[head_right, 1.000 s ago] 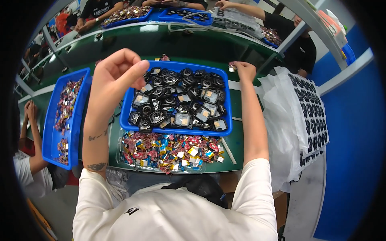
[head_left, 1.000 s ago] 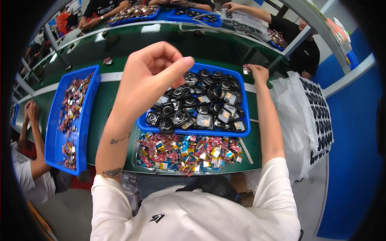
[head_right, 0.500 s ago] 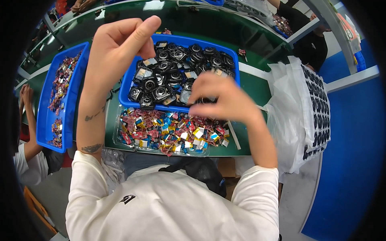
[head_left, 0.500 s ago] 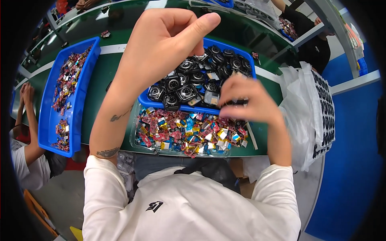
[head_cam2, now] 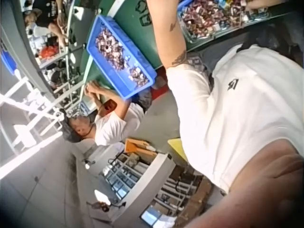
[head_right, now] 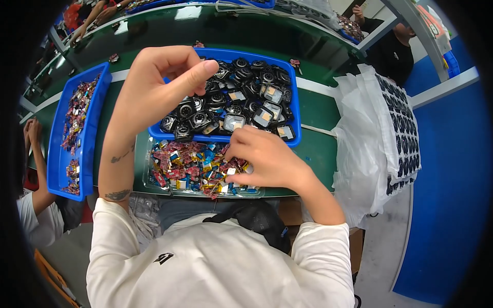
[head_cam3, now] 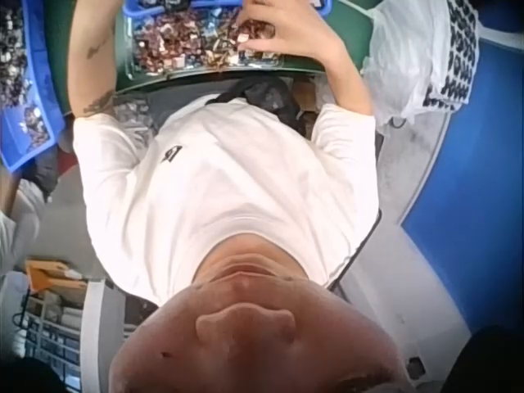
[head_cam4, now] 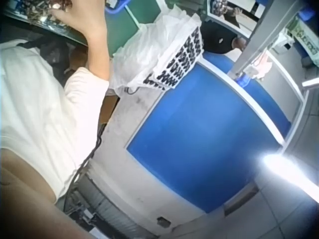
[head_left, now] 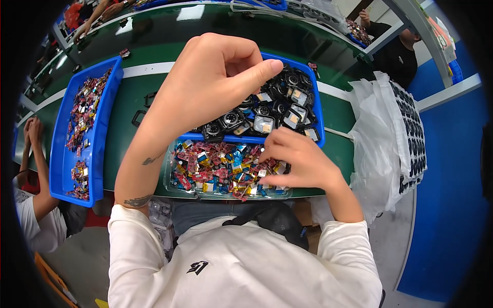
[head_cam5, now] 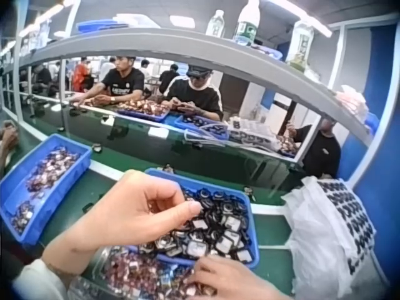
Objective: Assembling components of smartwatches at a factory production line.
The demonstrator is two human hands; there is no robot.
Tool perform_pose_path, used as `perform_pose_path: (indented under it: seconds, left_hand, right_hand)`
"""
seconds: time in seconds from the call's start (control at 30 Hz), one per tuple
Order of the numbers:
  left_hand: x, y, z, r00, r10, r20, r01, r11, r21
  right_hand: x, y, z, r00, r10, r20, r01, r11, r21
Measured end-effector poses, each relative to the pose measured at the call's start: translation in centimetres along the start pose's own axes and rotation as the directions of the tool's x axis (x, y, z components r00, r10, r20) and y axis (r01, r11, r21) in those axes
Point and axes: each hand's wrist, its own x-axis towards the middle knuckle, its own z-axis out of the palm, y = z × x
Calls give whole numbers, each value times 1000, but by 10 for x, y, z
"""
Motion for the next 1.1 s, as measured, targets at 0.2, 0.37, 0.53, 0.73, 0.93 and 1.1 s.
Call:
perform_pose_path:
  seconds: [0.2,0.37,0.53,0.73,0.93,1.1]
  left_hand:
    - [0,6,2,998,-18,63,15,999,45]
    - [0,6,3,976,74,206,-87,995,52]
    - [-2,9,2,951,-58,305,54,998,20]
    - [0,10,-1,986,35,162,-37,999,7]
    - [3,11,0,998,66,-19,-66,998,-6]
    - [4,7,3,987,136,-89,-132,990,53]
  right_hand:
    - [2,6,-3,990,89,-113,-63,975,215]
    - [20,4,-32,939,145,-313,-23,931,364]
    - [37,0,-45,914,189,-360,-18,903,429]
    - [54,1,-57,914,156,-375,45,878,476]
    - [62,7,-66,889,335,-313,-48,747,664]
    - [65,17,-58,842,331,-426,107,671,734]
